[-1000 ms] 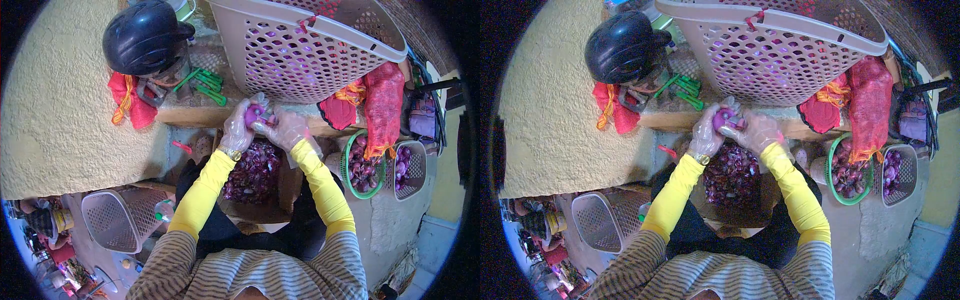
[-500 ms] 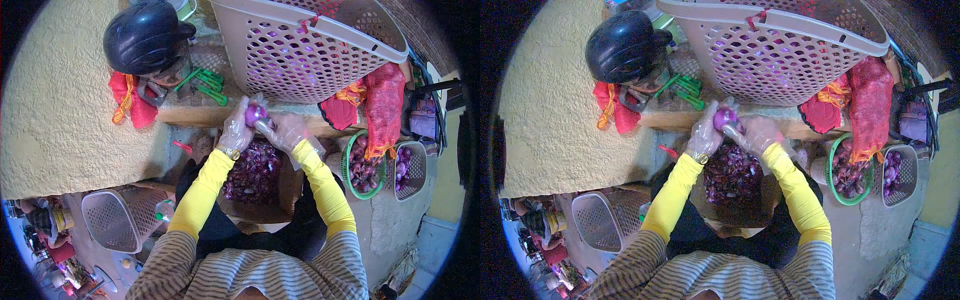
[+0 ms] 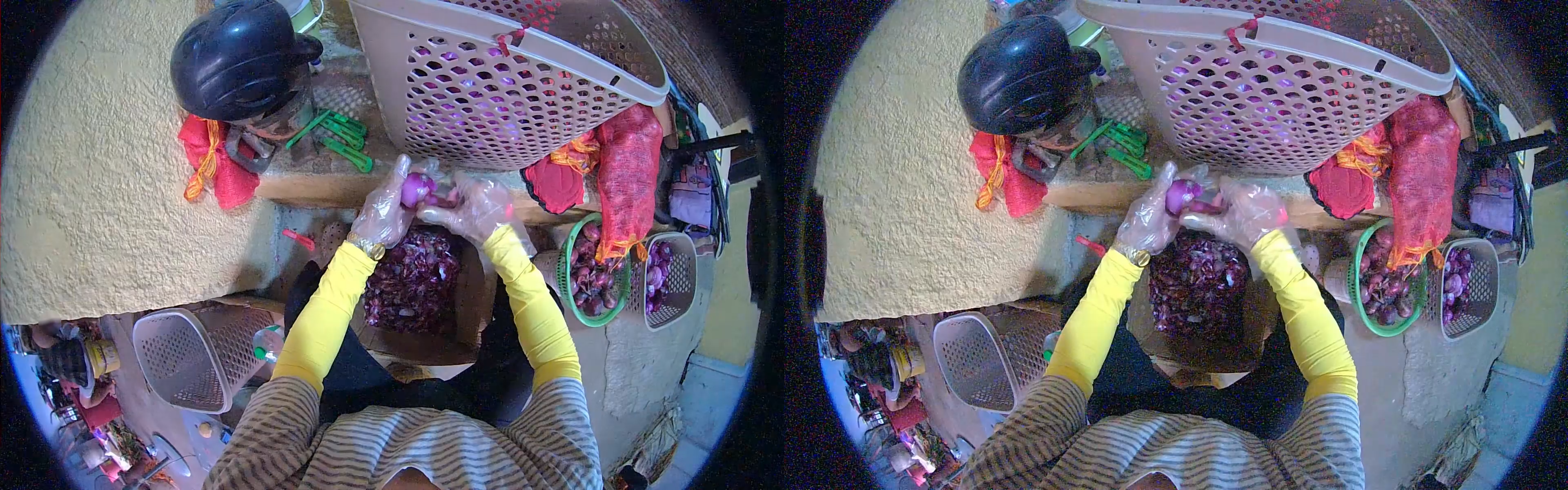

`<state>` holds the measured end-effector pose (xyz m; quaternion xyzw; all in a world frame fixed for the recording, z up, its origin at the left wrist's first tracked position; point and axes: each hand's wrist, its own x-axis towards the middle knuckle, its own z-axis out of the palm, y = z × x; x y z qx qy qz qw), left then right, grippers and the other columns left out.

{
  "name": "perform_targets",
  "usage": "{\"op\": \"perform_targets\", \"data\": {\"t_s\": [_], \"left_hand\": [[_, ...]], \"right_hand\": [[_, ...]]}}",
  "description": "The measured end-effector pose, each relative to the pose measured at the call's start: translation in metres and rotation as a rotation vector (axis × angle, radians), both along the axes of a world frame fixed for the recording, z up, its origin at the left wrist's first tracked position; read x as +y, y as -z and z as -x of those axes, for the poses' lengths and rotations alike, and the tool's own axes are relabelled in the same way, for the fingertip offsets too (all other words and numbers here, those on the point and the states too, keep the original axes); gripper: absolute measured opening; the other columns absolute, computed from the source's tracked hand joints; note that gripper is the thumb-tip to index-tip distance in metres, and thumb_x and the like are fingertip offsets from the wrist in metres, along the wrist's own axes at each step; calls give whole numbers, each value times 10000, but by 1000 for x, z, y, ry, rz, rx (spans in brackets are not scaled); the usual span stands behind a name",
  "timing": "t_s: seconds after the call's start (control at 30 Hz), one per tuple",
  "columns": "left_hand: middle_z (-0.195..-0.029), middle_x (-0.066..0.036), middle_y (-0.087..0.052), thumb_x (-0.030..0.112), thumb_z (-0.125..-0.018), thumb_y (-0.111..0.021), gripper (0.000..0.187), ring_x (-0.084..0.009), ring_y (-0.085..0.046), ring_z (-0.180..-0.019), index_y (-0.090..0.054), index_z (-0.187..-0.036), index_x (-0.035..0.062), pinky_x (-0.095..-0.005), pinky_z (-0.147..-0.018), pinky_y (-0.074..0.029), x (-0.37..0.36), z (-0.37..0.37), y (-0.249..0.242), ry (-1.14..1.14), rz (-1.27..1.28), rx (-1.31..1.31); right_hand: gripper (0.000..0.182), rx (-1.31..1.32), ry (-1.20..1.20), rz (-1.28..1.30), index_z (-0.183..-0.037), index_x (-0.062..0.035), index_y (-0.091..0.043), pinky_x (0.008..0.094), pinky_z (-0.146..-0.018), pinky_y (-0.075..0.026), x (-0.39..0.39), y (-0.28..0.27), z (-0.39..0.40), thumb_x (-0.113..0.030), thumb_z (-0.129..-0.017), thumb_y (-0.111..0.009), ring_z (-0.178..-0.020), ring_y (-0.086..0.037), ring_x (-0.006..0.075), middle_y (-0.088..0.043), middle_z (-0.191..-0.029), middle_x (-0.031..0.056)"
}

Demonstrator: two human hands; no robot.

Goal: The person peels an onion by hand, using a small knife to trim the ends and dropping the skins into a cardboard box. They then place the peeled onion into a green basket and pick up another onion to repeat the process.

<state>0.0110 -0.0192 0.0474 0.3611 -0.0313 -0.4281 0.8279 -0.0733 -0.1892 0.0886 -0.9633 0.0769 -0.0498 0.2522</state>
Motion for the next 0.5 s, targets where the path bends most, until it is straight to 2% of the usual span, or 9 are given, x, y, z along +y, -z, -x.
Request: {"op": "perform_targets", "data": {"t_s": [0.07,0.3,0.37,0.5], "left_hand": [[-1190,-129,-678,519,-1055,-456,580,-208,-653,-1092,-592,-1318,20,-348,-979,-523,-1,2,-3,29,-46,-88],[-1228,-104,-671,531,-1065,-413,598,-175,-641,-1102,-600,-1313,20,-343,-1031,-481,-5,7,-5,38,-84,-50],[-1225,-135,-679,489,-1068,-434,575,-221,-666,-1082,-588,-1323,-2,-373,-1022,-503,-4,5,3,43,-80,-101],[-1157,-129,-694,498,-1071,-418,592,-224,-672,-1061,-579,-1335,-7,-375,-1025,-500,-5,7,0,-15,-117,-100]], "right_hand": [[718,7,18,-20,-863,-78,-639,434,-655,-547,-1,0,0,-727,-617,-820,-696,-709,312,-703,-727,89],[771,33,35,22,-912,-58,-673,464,-704,-546,1,-7,2,-764,-622,-786,-762,-713,358,-716,-770,134],[779,17,23,-10,-930,-55,-685,468,-707,-545,2,-9,2,-767,-629,-778,-768,-713,363,-719,-781,145],[686,72,-45,24,-930,-60,-718,474,-709,-548,5,1,-1,-720,-746,-723,-763,-712,369,-718,-784,162]]}}
